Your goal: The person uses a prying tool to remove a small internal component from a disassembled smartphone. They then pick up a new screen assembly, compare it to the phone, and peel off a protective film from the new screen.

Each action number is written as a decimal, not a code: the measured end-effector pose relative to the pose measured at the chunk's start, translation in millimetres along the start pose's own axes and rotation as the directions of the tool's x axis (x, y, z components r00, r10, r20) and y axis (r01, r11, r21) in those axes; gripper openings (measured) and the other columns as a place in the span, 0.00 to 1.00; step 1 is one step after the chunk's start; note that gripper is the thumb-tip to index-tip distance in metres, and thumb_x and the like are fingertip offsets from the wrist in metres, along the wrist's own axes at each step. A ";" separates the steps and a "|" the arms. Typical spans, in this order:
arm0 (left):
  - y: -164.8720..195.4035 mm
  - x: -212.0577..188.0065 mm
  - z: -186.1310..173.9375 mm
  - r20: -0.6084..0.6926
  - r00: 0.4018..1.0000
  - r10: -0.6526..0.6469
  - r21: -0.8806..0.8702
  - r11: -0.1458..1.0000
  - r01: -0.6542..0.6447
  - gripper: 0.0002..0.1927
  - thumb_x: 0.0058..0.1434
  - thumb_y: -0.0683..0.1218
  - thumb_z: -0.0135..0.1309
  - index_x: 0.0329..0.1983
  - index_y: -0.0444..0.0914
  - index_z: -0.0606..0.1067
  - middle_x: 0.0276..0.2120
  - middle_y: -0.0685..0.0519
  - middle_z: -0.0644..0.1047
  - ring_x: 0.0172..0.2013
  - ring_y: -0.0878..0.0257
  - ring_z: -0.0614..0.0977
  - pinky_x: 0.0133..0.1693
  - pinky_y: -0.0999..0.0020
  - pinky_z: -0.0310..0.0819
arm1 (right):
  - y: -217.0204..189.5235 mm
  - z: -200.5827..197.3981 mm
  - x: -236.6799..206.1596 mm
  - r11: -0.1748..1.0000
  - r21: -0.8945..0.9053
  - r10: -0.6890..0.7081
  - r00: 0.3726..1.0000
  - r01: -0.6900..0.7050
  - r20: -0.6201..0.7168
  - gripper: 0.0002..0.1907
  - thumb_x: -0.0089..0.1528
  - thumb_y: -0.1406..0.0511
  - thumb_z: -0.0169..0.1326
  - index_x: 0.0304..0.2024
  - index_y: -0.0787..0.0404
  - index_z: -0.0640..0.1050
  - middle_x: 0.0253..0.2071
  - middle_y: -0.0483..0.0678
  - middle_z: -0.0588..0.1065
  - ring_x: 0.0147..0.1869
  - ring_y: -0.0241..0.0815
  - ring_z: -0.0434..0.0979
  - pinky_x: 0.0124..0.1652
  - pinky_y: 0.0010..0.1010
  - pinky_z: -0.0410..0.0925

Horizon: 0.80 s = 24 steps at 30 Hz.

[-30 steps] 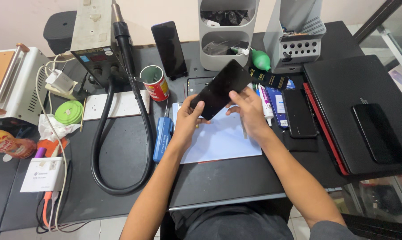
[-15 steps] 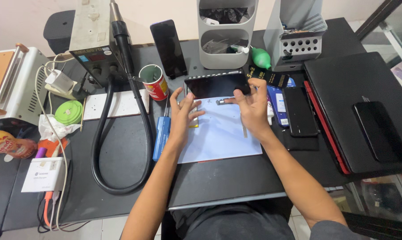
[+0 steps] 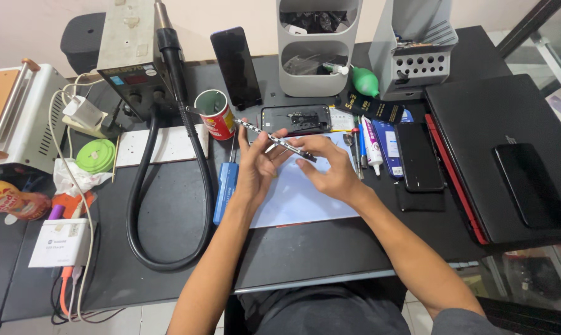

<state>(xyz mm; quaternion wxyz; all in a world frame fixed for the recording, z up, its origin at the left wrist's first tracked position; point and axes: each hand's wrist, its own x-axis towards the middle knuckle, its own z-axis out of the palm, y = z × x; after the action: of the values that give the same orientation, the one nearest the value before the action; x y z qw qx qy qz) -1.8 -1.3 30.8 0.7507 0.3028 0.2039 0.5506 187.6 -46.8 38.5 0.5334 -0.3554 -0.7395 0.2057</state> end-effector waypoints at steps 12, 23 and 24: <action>9.1 -1.8 8.0 -0.091 0.995 0.048 0.146 0.989 -0.035 0.60 0.58 0.50 0.60 0.78 0.50 0.27 0.55 0.37 0.74 0.48 0.46 0.82 0.56 0.46 0.77 | -6.9 -13.7 3.5 1.000 0.021 0.009 0.999 -0.010 0.049 0.13 0.61 0.73 0.55 0.49 0.69 0.78 0.49 0.56 0.78 0.51 0.45 0.81 0.49 0.32 0.75; 11.8 -4.6 11.3 0.035 0.998 0.049 0.172 0.984 -0.054 0.55 0.55 0.43 0.52 0.79 0.57 0.34 0.61 0.34 0.69 0.52 0.44 0.81 0.54 0.47 0.77 | -12.8 -11.5 6.3 0.994 0.024 0.103 0.983 -0.108 0.149 0.17 0.58 0.66 0.63 0.49 0.62 0.79 0.49 0.50 0.77 0.53 0.44 0.79 0.47 0.31 0.74; 12.2 -4.1 11.1 0.059 0.998 0.033 0.131 0.991 -0.040 0.55 0.54 0.42 0.50 0.79 0.59 0.35 0.62 0.34 0.69 0.53 0.43 0.80 0.55 0.47 0.77 | -14.9 -10.6 6.7 0.997 -0.007 0.077 0.986 -0.077 0.147 0.18 0.57 0.65 0.65 0.49 0.61 0.80 0.49 0.50 0.77 0.53 0.45 0.78 0.47 0.33 0.73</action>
<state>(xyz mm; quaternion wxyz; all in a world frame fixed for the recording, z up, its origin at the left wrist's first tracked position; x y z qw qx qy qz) -4.6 -5.3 47.1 0.7243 0.3710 0.2129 0.5408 191.8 -52.4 56.7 0.4685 -0.3681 -0.7628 0.2514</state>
